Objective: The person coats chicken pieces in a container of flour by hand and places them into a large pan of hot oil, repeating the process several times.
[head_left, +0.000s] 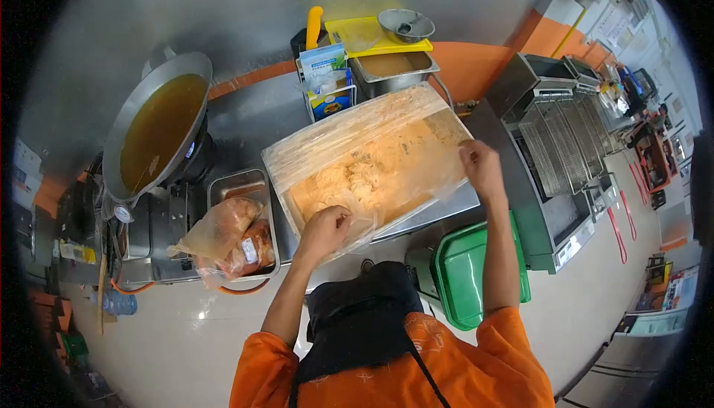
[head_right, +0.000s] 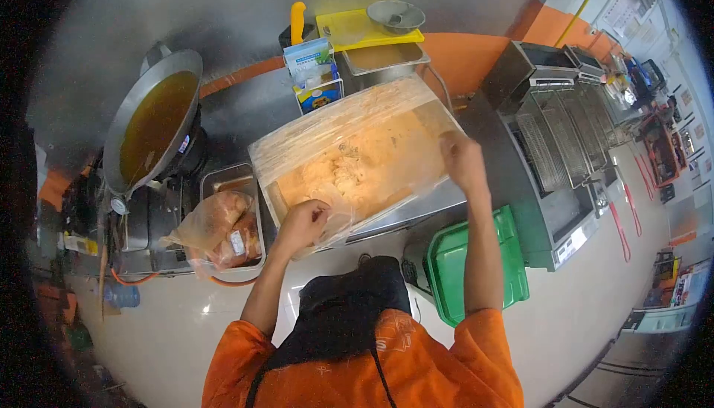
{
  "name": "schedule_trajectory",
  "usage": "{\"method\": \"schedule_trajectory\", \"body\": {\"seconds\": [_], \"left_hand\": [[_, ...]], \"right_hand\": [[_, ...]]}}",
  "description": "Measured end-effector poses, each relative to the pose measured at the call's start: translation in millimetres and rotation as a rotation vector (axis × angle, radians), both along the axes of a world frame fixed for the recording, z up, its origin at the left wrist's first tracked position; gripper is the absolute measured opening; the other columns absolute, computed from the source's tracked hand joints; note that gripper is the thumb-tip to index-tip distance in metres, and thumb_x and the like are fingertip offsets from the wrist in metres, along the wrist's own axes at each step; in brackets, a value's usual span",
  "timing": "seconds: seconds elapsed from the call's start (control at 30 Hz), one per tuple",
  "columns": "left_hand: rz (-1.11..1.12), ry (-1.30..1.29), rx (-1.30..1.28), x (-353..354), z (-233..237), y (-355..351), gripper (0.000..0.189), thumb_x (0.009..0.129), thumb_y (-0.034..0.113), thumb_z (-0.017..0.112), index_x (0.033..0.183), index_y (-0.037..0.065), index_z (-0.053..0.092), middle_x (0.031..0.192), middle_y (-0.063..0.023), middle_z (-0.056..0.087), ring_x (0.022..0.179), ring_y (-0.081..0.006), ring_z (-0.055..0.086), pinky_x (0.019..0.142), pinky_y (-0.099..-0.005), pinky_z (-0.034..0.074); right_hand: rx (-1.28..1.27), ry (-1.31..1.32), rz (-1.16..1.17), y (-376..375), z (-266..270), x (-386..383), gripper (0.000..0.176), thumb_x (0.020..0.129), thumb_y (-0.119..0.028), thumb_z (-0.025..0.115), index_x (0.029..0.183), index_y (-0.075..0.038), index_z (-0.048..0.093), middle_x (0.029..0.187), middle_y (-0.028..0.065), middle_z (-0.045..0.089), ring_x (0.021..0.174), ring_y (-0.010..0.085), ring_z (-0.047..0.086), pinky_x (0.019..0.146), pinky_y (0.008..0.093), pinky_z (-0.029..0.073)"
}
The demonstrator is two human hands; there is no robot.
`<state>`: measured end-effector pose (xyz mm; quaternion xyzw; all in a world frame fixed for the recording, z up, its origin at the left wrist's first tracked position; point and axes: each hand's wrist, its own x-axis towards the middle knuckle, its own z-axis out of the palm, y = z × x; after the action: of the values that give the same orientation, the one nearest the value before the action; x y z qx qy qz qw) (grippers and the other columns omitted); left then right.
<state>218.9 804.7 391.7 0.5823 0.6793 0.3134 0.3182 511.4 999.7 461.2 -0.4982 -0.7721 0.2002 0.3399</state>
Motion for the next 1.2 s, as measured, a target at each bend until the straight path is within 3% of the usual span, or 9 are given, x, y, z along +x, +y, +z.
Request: {"method": "schedule_trajectory", "body": {"seconds": [0.13,0.23,0.43,0.63,0.83,0.9,1.0,1.1,1.2], "left_hand": [[0.125,-0.028,0.092,-1.1,7.3,2.5,0.018,0.084,0.014,0.061,0.095,-0.001,0.063,0.082,-0.0166,0.065,0.076,-0.0284,0.065,0.07,-0.0356,0.05],[0.208,-0.043,0.186,1.1,4.6,2.9,0.014,0.085,0.011,0.06,0.09,-0.002,0.061,0.074,-0.0143,0.063,0.065,-0.0222,0.062,0.063,-0.0325,0.049],[0.335,-0.109,0.119,9.7,16.3,3.1,0.011,0.088,0.01,0.057,0.093,0.0,0.061,0.061,-0.0083,0.058,0.054,-0.0144,0.055,0.053,-0.0294,0.044],[0.295,-0.018,0.141,6.6,28.8,2.6,0.011,0.088,0.01,0.058,0.095,0.002,0.06,0.058,-0.0104,0.055,0.05,-0.0179,0.053,0.05,-0.0335,0.041],[0.07,0.05,0.082,12.6,28.8,-12.9,0.012,0.088,0.013,0.059,0.094,0.002,0.061,0.058,-0.0149,0.056,0.051,-0.0268,0.056,0.052,-0.0377,0.043],[0.163,0.035,0.094,13.7,26.8,-14.5,0.012,0.087,0.013,0.059,0.094,0.002,0.061,0.056,-0.0148,0.055,0.049,-0.0257,0.055,0.051,-0.0366,0.042],[0.261,-0.005,0.137,20.8,28.7,-10.3,0.012,0.087,0.012,0.06,0.095,0.003,0.06,0.055,-0.0146,0.054,0.047,-0.0242,0.054,0.049,-0.035,0.041],[0.32,-0.048,0.16,32.0,28.7,-1.9,0.012,0.088,0.012,0.06,0.096,0.003,0.06,0.055,-0.0139,0.054,0.046,-0.0225,0.053,0.047,-0.0338,0.04],[0.361,-0.074,0.174,39.5,41.3,2.6,0.011,0.088,0.012,0.059,0.095,0.004,0.06,0.055,-0.013,0.055,0.047,-0.0229,0.055,0.048,-0.0337,0.042]], "right_hand": [[0.038,0.039,0.011,24.0,5.9,19.3,0.016,0.082,-0.007,0.058,0.093,0.003,0.066,0.088,0.0217,0.065,0.082,0.0344,0.065,0.069,0.0391,0.05],[0.094,-0.156,0.083,50.5,-30.1,41.0,0.019,0.082,-0.008,0.056,0.095,0.002,0.065,0.091,0.0229,0.064,0.084,0.0385,0.063,0.073,0.0422,0.05],[-0.097,-0.275,-0.031,39.1,-53.6,55.0,0.022,0.082,-0.012,0.058,0.099,0.001,0.065,0.095,0.025,0.064,0.091,0.0401,0.062,0.078,0.044,0.049],[-0.192,-0.262,-0.122,24.3,-58.1,63.8,0.027,0.081,-0.013,0.06,0.105,-0.002,0.063,0.1,0.0253,0.063,0.096,0.0408,0.06,0.08,0.0458,0.048],[0.165,-0.195,-0.086,-18.5,-13.0,44.6,0.033,0.081,-0.007,0.063,0.113,-0.002,0.057,0.105,0.0196,0.058,0.1,0.0383,0.058,0.083,0.042,0.048],[0.055,0.048,0.068,-35.9,3.3,29.6,0.026,0.083,-0.003,0.063,0.108,0.002,0.057,0.098,0.0142,0.061,0.09,0.0259,0.062,0.079,0.0326,0.049],[-0.152,0.23,0.321,-77.5,17.5,-12.3,0.021,0.084,-0.007,0.064,0.104,0.0,0.061,0.093,0.0113,0.067,0.082,0.018,0.064,0.074,0.0303,0.05],[-0.524,0.093,0.345,-114.8,23.7,-64.5,0.02,0.086,-0.019,0.064,0.093,0.0,0.061,0.078,0.0126,0.067,0.071,0.0247,0.066,0.065,0.0345,0.052],[-0.413,-0.219,0.241,-123.8,-9.5,-99.9,0.023,0.086,-0.023,0.063,0.085,0.0,0.061,0.07,0.0168,0.065,0.068,0.0334,0.066,0.062,0.0408,0.051]]}}
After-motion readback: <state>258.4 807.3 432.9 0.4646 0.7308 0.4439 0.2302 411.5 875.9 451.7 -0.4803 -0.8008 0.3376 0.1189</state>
